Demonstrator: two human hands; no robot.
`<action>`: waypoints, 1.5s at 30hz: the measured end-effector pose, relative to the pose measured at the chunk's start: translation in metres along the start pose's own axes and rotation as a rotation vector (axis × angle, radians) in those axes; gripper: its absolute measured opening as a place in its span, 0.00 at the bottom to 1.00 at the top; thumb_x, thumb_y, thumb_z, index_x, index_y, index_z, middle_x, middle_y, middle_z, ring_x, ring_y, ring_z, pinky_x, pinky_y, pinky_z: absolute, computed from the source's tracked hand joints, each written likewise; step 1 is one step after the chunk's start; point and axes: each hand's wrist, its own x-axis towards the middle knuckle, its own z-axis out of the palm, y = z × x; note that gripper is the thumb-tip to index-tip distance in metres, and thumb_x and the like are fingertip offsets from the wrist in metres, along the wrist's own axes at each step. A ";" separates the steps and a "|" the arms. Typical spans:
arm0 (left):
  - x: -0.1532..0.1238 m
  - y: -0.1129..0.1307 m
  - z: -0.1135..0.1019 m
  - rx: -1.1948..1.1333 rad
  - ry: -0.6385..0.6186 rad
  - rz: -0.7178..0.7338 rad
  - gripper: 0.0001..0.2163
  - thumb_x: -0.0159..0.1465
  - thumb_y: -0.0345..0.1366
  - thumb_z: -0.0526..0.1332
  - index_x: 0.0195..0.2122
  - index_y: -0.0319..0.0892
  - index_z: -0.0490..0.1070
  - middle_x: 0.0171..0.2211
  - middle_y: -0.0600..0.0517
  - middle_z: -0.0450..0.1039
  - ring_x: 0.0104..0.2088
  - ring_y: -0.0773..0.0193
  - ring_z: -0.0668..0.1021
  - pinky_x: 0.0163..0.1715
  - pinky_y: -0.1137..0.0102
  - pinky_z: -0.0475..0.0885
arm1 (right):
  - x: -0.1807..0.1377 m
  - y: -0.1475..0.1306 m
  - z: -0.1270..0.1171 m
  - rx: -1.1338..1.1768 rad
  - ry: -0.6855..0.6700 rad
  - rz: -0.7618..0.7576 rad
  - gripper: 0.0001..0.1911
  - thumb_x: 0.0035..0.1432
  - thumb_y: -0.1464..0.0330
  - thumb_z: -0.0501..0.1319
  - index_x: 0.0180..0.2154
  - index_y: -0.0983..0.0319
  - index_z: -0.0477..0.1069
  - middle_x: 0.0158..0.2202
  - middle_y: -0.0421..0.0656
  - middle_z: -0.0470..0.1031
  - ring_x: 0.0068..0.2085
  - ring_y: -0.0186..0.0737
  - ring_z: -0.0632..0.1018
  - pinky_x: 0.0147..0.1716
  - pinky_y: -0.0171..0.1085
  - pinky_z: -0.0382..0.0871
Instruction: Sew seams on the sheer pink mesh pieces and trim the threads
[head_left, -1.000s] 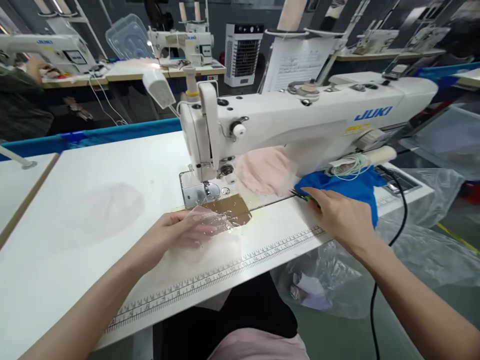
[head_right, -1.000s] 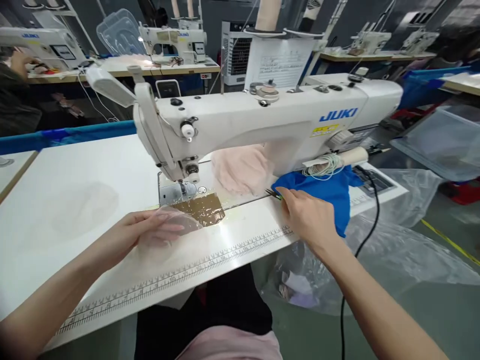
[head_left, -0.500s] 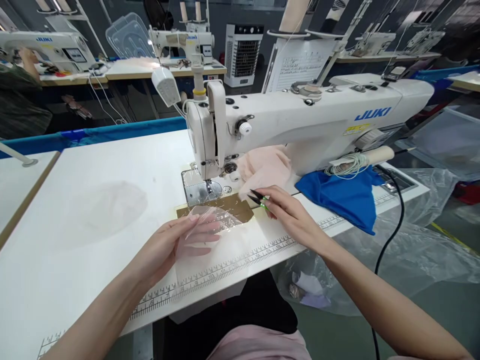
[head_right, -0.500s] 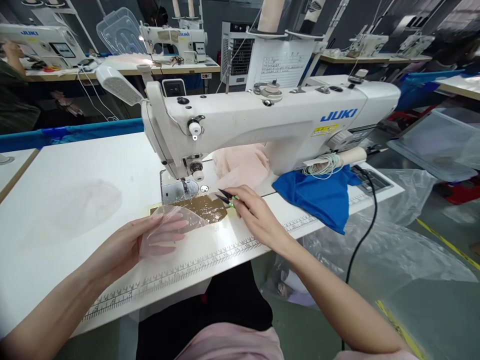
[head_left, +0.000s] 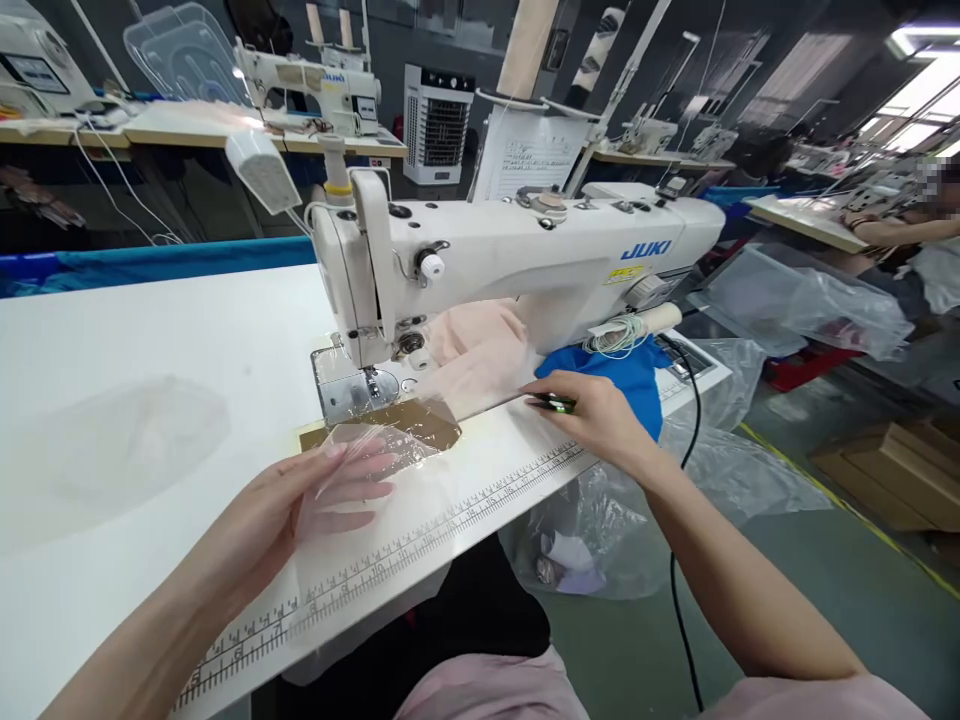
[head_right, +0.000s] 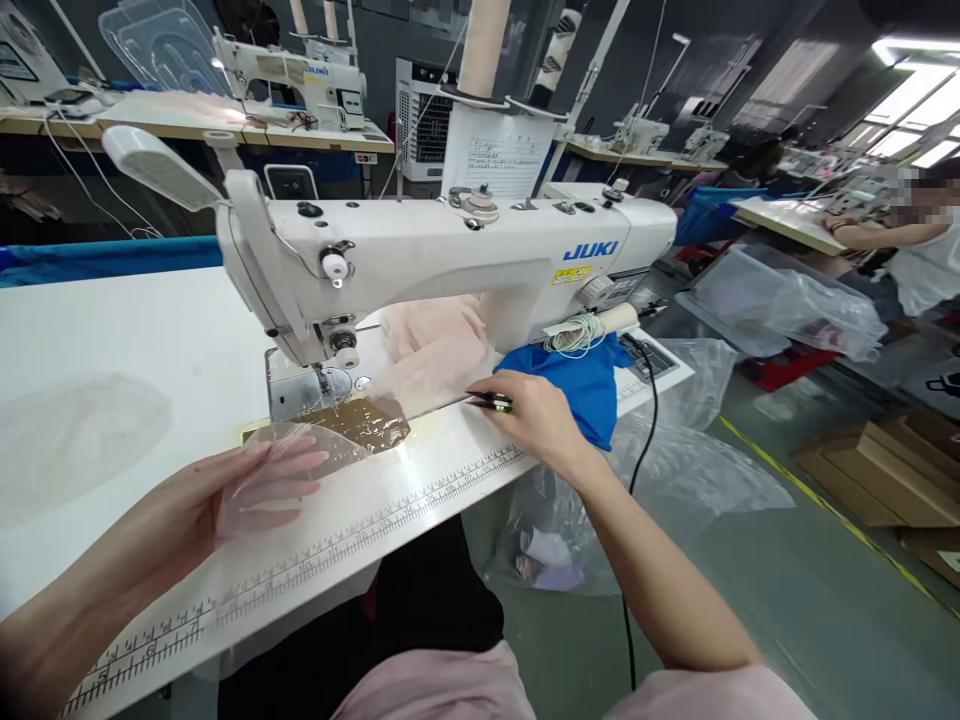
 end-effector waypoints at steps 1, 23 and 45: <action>0.000 -0.001 0.000 0.002 -0.004 0.001 0.19 0.64 0.51 0.60 0.53 0.51 0.74 0.57 0.51 0.72 0.54 0.53 0.77 0.46 0.66 0.79 | 0.000 -0.003 0.005 0.026 -0.024 -0.059 0.12 0.60 0.70 0.58 0.43 0.58 0.78 0.43 0.42 0.80 0.43 0.43 0.80 0.38 0.35 0.73; -0.005 -0.005 0.006 0.104 -0.160 0.087 0.18 0.66 0.49 0.59 0.52 0.48 0.75 0.61 0.48 0.68 0.55 0.52 0.75 0.49 0.64 0.76 | 0.020 -0.107 0.056 0.954 -0.176 -0.054 0.13 0.56 0.59 0.67 0.28 0.62 0.75 0.28 0.39 0.76 0.30 0.32 0.72 0.31 0.34 0.64; 0.000 -0.016 0.009 0.135 -0.064 0.147 0.14 0.62 0.48 0.64 0.42 0.44 0.75 0.31 0.52 0.81 0.31 0.66 0.81 0.37 0.71 0.75 | 0.010 -0.109 0.072 0.600 0.029 -0.414 0.14 0.61 0.64 0.63 0.48 0.60 0.72 0.42 0.44 0.78 0.39 0.36 0.77 0.35 0.34 0.71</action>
